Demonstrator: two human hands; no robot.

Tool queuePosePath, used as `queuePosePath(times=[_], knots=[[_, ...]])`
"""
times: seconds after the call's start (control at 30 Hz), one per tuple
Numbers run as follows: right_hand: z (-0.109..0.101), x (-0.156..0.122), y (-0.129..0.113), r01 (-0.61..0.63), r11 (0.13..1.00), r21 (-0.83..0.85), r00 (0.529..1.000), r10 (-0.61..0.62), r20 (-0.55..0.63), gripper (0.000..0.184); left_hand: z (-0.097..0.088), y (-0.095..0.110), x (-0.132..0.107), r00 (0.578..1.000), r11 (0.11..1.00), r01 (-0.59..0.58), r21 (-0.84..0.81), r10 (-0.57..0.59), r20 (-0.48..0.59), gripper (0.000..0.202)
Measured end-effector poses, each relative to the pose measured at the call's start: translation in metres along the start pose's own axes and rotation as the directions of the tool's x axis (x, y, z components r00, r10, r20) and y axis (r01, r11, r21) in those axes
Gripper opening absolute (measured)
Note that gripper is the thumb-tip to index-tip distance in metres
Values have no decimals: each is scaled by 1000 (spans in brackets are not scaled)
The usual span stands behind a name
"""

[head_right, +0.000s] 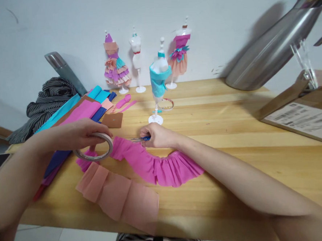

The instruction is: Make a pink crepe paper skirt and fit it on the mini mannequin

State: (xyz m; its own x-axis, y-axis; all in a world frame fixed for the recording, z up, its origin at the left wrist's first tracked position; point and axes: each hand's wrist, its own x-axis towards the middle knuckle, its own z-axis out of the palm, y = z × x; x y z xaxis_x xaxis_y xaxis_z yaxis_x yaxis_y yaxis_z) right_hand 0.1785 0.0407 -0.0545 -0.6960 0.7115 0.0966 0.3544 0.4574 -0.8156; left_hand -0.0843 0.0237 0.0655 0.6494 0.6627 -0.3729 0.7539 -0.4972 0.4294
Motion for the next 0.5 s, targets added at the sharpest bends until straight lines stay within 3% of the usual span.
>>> queuePosePath(times=[0.17,0.33,0.5], knots=[[-3,-2,-1,1,999,39,999,-3,47,24,1,-5,4,999,997,3,-83,1,45,21],[-6,-1,2,10,998,55,1000,-10,5,29,1,-4,6,998,994,1,-109,7,67,20],[-9,1,4,-1,996,91,996,-7,92,23,-1,-9,9,999,990,30,-138,-24,49,20]])
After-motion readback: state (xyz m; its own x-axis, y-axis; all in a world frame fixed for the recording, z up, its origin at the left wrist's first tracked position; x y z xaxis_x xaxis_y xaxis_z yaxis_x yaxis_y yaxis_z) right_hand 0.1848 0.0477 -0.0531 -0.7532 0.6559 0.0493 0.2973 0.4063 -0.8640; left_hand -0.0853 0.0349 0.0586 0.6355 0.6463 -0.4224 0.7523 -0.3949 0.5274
